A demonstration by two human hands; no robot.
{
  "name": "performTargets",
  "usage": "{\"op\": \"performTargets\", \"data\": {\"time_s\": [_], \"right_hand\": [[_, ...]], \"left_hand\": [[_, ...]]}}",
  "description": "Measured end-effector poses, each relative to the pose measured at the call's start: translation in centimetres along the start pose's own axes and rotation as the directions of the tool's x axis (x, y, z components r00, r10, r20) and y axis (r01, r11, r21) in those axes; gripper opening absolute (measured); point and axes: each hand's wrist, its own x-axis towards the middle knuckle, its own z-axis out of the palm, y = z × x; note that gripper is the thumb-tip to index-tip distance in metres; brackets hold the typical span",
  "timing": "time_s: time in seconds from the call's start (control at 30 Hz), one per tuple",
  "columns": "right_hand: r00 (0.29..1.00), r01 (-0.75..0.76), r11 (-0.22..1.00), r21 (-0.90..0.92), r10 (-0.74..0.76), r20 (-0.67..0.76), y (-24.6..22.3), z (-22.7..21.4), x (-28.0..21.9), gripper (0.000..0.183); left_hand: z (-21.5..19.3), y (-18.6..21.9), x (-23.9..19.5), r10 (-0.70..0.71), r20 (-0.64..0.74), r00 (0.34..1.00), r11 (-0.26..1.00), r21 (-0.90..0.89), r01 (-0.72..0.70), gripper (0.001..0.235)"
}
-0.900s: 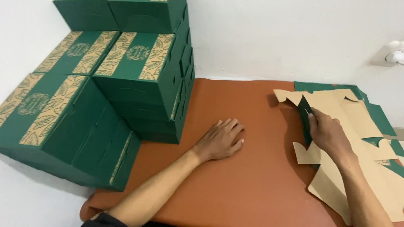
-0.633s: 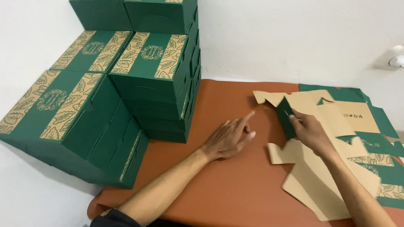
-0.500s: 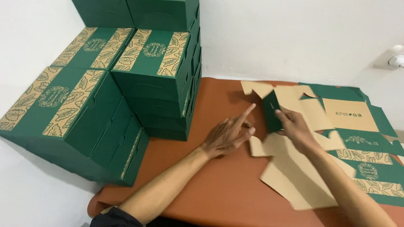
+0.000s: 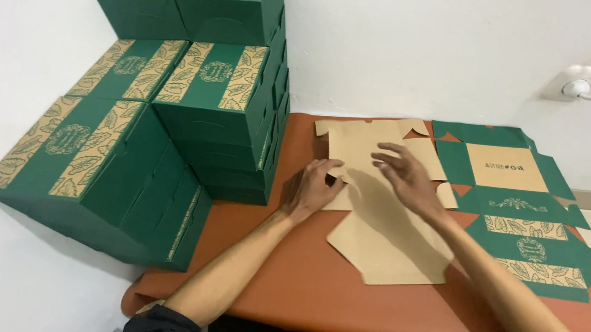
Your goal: The person assembles a flat cardboard box by folding the sides and securing them with green tape. They then place a decorative green lid on top of the assembled box and stack it with other finished boxes.
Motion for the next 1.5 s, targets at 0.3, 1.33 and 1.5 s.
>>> {"op": "performTargets", "data": {"time_s": [0.3,1.33,1.5], "right_hand": [[1.0,-0.028,0.452,-0.891,0.011,-0.026,2.5,-9.0,-3.5,0.025],[0.952,0.148,0.899,-0.413,-0.015,0.307,3.4,-7.1,-3.7,0.021],[0.942,0.219,0.747,-0.628,0.007,0.336,3.0,-7.3,-3.8,0.009]], "left_hand": [[-4.4,4.3,0.5,-0.125,-0.026,0.992,0.928,0.35,0.126,0.036],[-0.2,7.7,-2.4,0.438,0.592,0.676,0.86,-0.059,-0.506,0.051],[-1.1,9.0,-2.2,0.399,0.609,0.685,0.89,-0.078,-0.449,0.047]]}}
